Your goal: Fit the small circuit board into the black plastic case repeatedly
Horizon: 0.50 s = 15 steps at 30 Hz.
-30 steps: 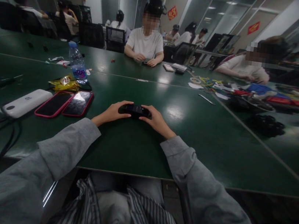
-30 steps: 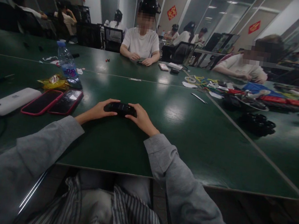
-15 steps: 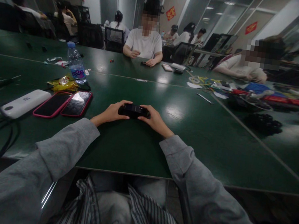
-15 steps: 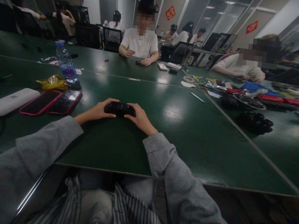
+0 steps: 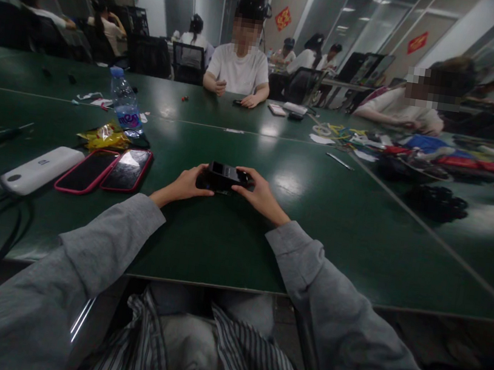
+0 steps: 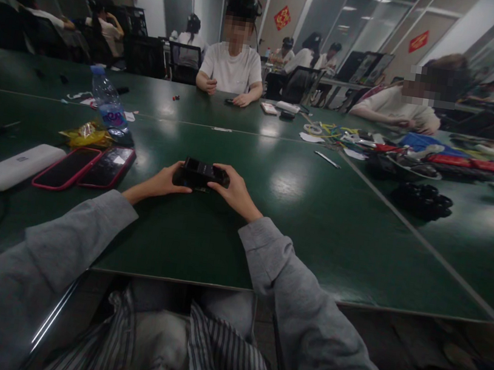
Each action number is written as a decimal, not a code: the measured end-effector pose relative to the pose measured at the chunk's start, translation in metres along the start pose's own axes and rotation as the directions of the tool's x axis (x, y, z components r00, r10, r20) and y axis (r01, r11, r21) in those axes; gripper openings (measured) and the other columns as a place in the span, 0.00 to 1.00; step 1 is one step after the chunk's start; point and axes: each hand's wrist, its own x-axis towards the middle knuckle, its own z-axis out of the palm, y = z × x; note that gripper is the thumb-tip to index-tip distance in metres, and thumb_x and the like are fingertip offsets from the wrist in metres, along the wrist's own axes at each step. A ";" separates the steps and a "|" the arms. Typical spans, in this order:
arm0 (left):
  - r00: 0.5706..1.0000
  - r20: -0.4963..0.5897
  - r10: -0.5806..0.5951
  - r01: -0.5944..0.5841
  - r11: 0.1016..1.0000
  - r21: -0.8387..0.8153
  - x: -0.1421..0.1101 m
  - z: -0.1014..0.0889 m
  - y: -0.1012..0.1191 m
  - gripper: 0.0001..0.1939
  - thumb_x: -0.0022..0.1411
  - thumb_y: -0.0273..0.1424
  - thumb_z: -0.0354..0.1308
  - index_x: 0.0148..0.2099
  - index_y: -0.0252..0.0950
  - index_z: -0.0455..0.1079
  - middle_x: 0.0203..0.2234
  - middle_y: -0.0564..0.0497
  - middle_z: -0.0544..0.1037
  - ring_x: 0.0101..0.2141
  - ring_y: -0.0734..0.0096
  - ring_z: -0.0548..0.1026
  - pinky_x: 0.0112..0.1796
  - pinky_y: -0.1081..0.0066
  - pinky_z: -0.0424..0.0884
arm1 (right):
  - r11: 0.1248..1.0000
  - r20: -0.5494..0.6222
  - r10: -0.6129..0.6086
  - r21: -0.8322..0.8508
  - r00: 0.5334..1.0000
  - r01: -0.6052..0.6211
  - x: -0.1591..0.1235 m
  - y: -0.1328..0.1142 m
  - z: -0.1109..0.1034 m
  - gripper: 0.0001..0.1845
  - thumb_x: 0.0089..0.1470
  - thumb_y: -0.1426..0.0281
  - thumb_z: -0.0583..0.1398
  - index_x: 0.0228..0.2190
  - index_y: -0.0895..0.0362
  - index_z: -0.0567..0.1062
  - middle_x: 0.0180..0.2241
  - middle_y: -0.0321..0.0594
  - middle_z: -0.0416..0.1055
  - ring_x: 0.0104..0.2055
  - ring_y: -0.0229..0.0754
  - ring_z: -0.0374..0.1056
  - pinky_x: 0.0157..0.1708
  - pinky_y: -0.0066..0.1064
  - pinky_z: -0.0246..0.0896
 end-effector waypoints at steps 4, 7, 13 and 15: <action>0.999 0.020 0.031 -0.031 0.999 0.026 0.000 0.000 -0.001 0.42 0.52 0.42 0.67 0.65 0.40 0.54 0.58 0.39 0.68 0.54 0.51 0.71 0.54 0.50 0.66 | 0.996 -0.117 0.067 0.066 0.991 -0.060 0.008 0.004 -0.014 0.28 0.52 0.59 0.64 0.53 0.52 0.67 0.51 0.46 0.70 0.50 0.50 0.69 0.45 0.44 0.69; 0.999 0.025 0.043 -0.044 0.999 0.024 -0.001 -0.002 0.000 0.42 0.53 0.42 0.66 0.66 0.43 0.53 0.60 0.40 0.66 0.56 0.50 0.70 0.55 0.48 0.63 | 0.991 -0.278 0.132 0.027 0.951 -0.130 0.011 0.017 -0.029 0.28 0.52 0.58 0.63 0.52 0.53 0.67 0.49 0.47 0.71 0.48 0.50 0.70 0.43 0.44 0.70; 0.999 0.036 0.034 -0.035 0.999 0.009 -0.002 -0.004 0.001 0.41 0.54 0.42 0.65 0.66 0.42 0.53 0.60 0.40 0.66 0.57 0.50 0.69 0.56 0.47 0.62 | 0.926 -0.445 0.123 -0.269 0.887 -0.264 0.002 0.056 -0.055 0.23 0.49 0.62 0.64 0.47 0.55 0.69 0.45 0.49 0.71 0.48 0.54 0.68 0.49 0.53 0.64; 0.999 0.039 0.025 -0.026 1.000 0.014 -0.002 -0.004 0.001 0.40 0.54 0.41 0.65 0.66 0.42 0.53 0.59 0.40 0.67 0.57 0.49 0.68 0.56 0.47 0.61 | 0.897 -0.459 0.153 -0.306 0.875 -0.318 -0.001 0.067 -0.061 0.22 0.49 0.64 0.64 0.46 0.57 0.69 0.45 0.51 0.70 0.48 0.55 0.67 0.50 0.55 0.62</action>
